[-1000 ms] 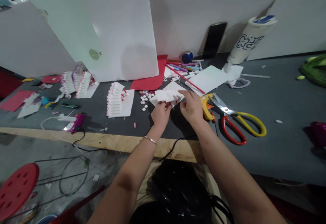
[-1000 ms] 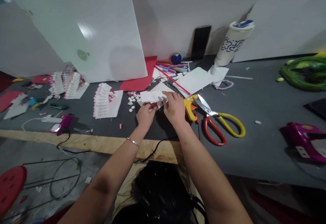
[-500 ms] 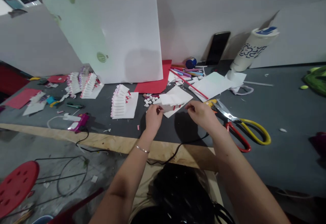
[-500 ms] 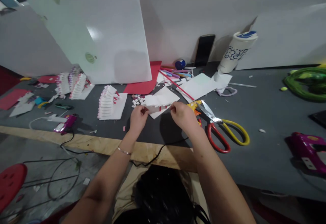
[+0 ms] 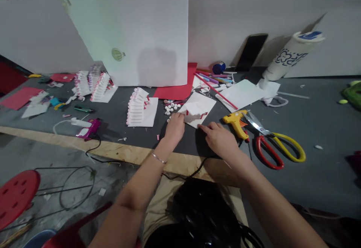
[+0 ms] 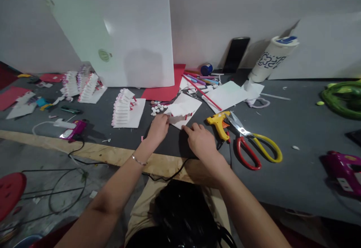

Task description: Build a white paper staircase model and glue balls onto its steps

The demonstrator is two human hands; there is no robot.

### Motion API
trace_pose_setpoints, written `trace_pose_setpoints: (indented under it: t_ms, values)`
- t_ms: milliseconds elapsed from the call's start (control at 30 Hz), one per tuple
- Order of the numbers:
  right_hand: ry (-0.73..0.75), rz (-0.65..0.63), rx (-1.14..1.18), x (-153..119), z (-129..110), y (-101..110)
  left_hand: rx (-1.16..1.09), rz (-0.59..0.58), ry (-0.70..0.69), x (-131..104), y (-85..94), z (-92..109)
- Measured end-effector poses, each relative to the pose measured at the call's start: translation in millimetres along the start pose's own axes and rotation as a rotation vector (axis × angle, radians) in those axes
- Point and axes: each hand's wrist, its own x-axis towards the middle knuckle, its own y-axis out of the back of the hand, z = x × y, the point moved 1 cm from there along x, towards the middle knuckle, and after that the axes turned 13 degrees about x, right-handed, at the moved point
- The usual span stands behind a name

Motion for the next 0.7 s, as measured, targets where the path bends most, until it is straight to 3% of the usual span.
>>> trace_pose_setpoints:
  t_ms: [333, 500, 600, 700]
  values:
    - [-0.127, 0.155, -0.033, -12, 21, 3, -0.228, 0.011, -0.101, -38, 4.8, 26]
    - [-0.137, 0.231, -0.033, -11, 17, -1, -0.283, 0.264, -0.046, -19, 14.1, 8]
    - [-0.142, 0.259, -0.034, -11, 16, -3, -0.239, 0.308, -0.273, 2, 16.5, 1]
    - [-0.142, 0.259, -0.018, -11, 16, -4, -0.185, 0.223, -0.439, 17, 10.3, 0]
